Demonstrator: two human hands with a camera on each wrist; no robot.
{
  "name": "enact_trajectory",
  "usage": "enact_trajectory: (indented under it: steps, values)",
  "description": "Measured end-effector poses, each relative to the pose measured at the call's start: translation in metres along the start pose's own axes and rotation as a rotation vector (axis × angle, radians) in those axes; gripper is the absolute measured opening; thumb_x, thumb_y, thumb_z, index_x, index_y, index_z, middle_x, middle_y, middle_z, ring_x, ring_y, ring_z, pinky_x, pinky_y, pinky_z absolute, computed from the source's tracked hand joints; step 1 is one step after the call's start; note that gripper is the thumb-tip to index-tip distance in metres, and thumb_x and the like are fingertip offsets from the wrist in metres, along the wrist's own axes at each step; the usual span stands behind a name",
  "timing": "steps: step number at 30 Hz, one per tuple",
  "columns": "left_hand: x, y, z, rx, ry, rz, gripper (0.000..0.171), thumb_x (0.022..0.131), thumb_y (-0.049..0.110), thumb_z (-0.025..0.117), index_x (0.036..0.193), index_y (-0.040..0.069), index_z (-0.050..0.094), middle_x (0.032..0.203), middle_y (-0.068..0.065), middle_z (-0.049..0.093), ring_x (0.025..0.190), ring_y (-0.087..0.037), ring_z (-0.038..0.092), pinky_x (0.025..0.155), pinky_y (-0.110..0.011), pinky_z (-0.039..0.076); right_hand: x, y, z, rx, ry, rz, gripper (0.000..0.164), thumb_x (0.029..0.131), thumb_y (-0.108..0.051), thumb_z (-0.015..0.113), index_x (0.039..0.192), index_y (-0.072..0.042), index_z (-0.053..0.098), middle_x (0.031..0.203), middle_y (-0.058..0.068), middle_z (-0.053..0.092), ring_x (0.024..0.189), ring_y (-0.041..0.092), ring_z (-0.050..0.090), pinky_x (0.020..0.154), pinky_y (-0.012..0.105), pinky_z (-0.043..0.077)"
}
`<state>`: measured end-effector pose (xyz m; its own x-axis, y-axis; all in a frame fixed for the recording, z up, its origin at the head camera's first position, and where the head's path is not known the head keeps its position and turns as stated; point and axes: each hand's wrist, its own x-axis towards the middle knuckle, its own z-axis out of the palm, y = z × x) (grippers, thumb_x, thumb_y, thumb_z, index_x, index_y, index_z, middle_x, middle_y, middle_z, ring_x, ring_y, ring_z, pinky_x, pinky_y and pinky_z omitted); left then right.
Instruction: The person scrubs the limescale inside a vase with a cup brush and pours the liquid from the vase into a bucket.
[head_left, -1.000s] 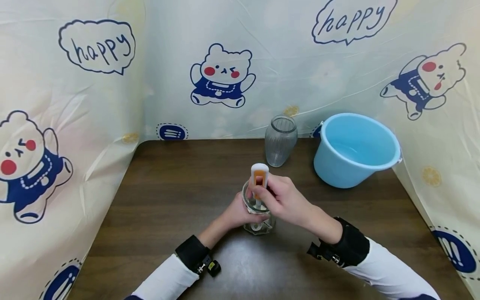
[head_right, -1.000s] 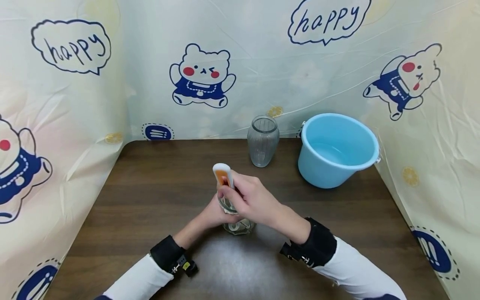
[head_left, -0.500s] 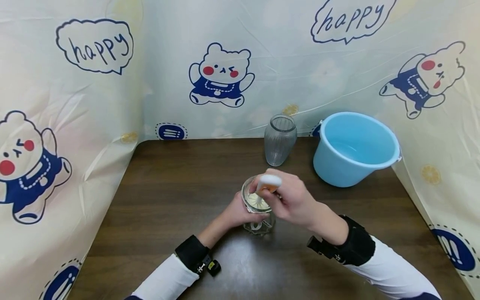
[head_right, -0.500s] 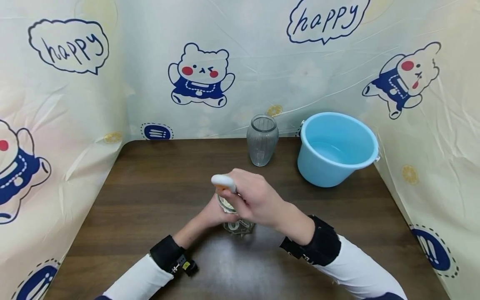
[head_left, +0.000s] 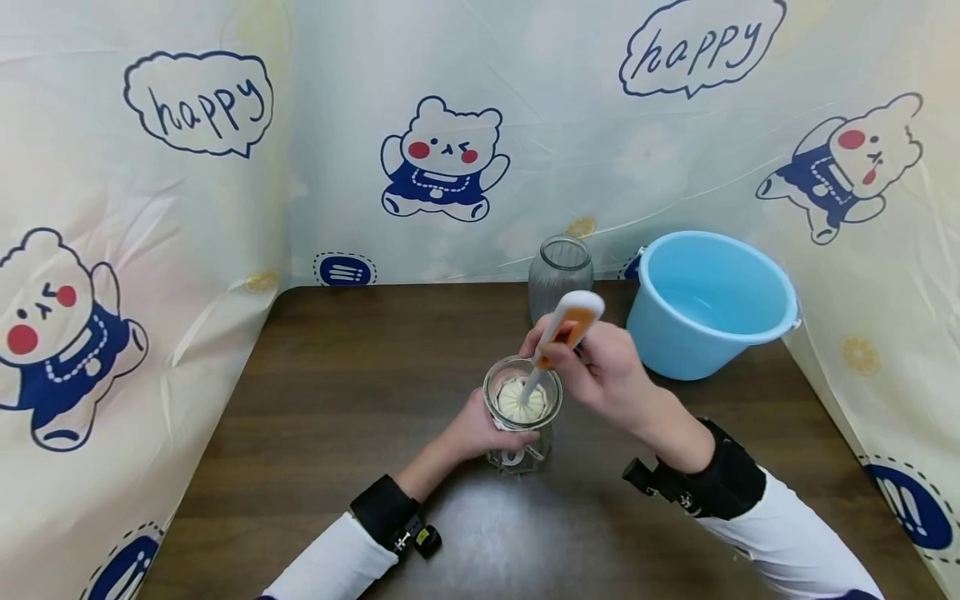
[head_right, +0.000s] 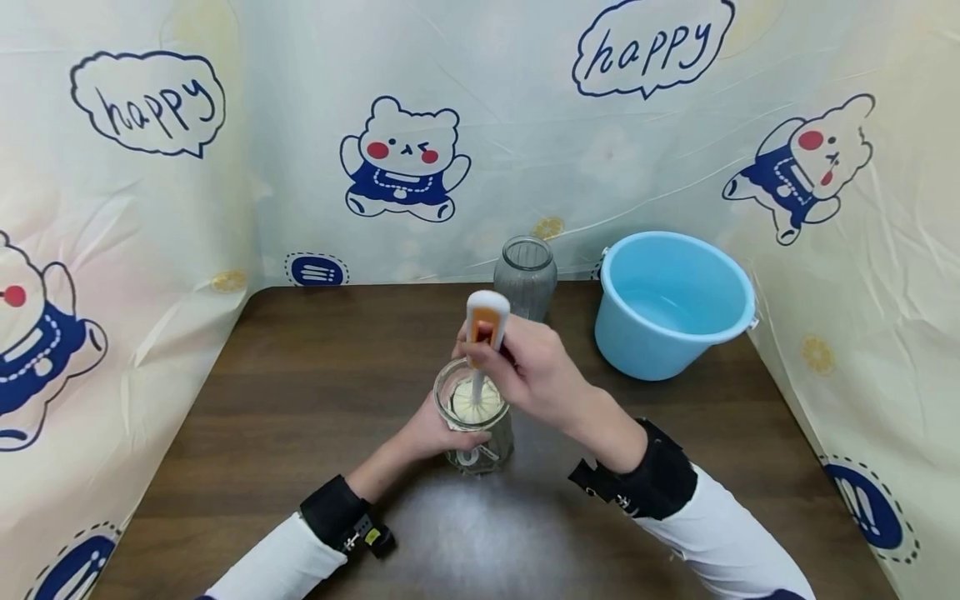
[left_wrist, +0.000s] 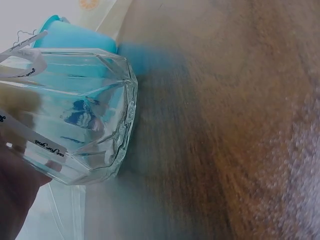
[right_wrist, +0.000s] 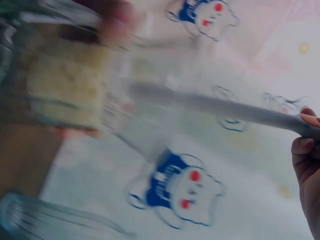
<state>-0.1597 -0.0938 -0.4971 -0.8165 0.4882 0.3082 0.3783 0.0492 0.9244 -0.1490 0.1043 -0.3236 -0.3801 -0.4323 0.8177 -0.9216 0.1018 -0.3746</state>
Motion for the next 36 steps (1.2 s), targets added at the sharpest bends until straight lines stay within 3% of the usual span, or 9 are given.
enact_trajectory:
  steps: [4, 8, 13, 16, 21, 25, 29, 33, 36]
  values:
    - [0.001, 0.001, 0.001, -0.026, 0.004, 0.001, 0.083, 0.069, 0.007, 0.091, 0.143, 0.002, 0.053, 0.135, -0.013, 0.064, 0.122, -0.018, 0.061, 0.108, -0.033, 0.047, 0.005, -0.003, -0.004, -0.024, -0.002, -0.012, 0.037, 0.110, -0.033, 0.050, 0.104, 0.001, 0.064, 0.092, 0.008, 0.072, 0.075, 0.015, 0.067, 0.070, 0.023, 0.056]
    - [0.000, 0.002, 0.001, -0.031, -0.007, -0.002, 0.092, 0.069, 0.006, 0.091, 0.150, 0.002, 0.046, 0.139, -0.015, 0.062, 0.125, -0.025, 0.061, 0.110, -0.036, 0.047, -0.011, 0.009, 0.009, -0.046, -0.101, 0.009, 0.033, 0.110, -0.031, 0.050, 0.104, -0.002, 0.064, 0.095, 0.008, 0.072, 0.081, 0.016, 0.067, 0.071, 0.025, 0.055]
    - [-0.001, 0.001, 0.000, 0.008, -0.008, 0.002, 0.088, 0.071, 0.007, 0.091, 0.148, 0.001, 0.049, 0.134, -0.018, 0.065, 0.120, -0.034, 0.063, 0.105, -0.044, 0.051, -0.029, 0.026, 0.021, -0.050, -0.165, 0.068, 0.029, 0.109, -0.029, 0.052, 0.106, -0.003, 0.064, 0.097, 0.008, 0.072, 0.082, 0.014, 0.067, 0.069, 0.023, 0.055]
    - [0.001, 0.000, 0.000, -0.013, -0.005, 0.016, 0.087, 0.071, 0.006, 0.091, 0.147, 0.001, 0.049, 0.134, -0.018, 0.065, 0.122, -0.034, 0.062, 0.107, -0.046, 0.049, -0.021, 0.024, 0.016, -0.007, -0.125, 0.102, 0.030, 0.109, -0.030, 0.052, 0.108, -0.001, 0.063, 0.100, 0.009, 0.073, 0.087, 0.018, 0.072, 0.073, 0.025, 0.059]
    - [0.000, 0.001, 0.001, -0.011, -0.001, -0.010, 0.077, 0.070, 0.008, 0.090, 0.138, 0.000, 0.055, 0.126, -0.013, 0.068, 0.115, -0.020, 0.064, 0.104, -0.033, 0.050, 0.009, 0.003, -0.007, 0.050, 0.003, 0.116, 0.039, 0.109, -0.034, 0.053, 0.104, 0.004, 0.061, 0.095, 0.012, 0.073, 0.089, 0.018, 0.074, 0.077, 0.025, 0.061]
    - [0.001, 0.002, 0.000, -0.012, 0.002, -0.007, 0.076, 0.070, 0.008, 0.090, 0.137, 0.001, 0.056, 0.124, -0.012, 0.068, 0.113, -0.017, 0.063, 0.102, -0.031, 0.050, 0.019, -0.007, -0.015, 0.062, 0.033, 0.088, 0.040, 0.108, -0.035, 0.054, 0.104, 0.005, 0.061, 0.092, 0.012, 0.072, 0.087, 0.016, 0.073, 0.077, 0.023, 0.060]
    - [0.001, 0.002, 0.000, -0.014, -0.001, 0.016, 0.089, 0.068, 0.005, 0.091, 0.147, 0.002, 0.050, 0.129, -0.015, 0.067, 0.115, -0.019, 0.063, 0.103, -0.033, 0.050, 0.006, -0.001, -0.001, 0.083, 0.000, 0.079, 0.035, 0.110, -0.031, 0.051, 0.104, 0.001, 0.063, 0.092, 0.009, 0.072, 0.082, 0.017, 0.072, 0.073, 0.023, 0.059]
    - [0.000, 0.001, 0.001, -0.007, 0.002, 0.024, 0.102, 0.067, 0.002, 0.092, 0.156, 0.003, 0.042, 0.136, -0.018, 0.065, 0.118, -0.020, 0.063, 0.104, -0.035, 0.051, -0.016, 0.008, 0.017, 0.076, -0.090, 0.142, 0.031, 0.110, -0.031, 0.051, 0.107, -0.002, 0.064, 0.093, 0.007, 0.071, 0.079, 0.014, 0.069, 0.070, 0.023, 0.058]
    - [-0.001, 0.000, 0.001, 0.011, 0.000, 0.022, 0.098, 0.068, 0.002, 0.092, 0.154, 0.005, 0.044, 0.137, -0.017, 0.065, 0.117, -0.021, 0.064, 0.102, -0.037, 0.052, -0.028, 0.012, 0.025, 0.071, -0.136, 0.172, 0.028, 0.110, -0.029, 0.052, 0.111, -0.003, 0.063, 0.093, 0.006, 0.070, 0.079, 0.012, 0.066, 0.069, 0.023, 0.057]
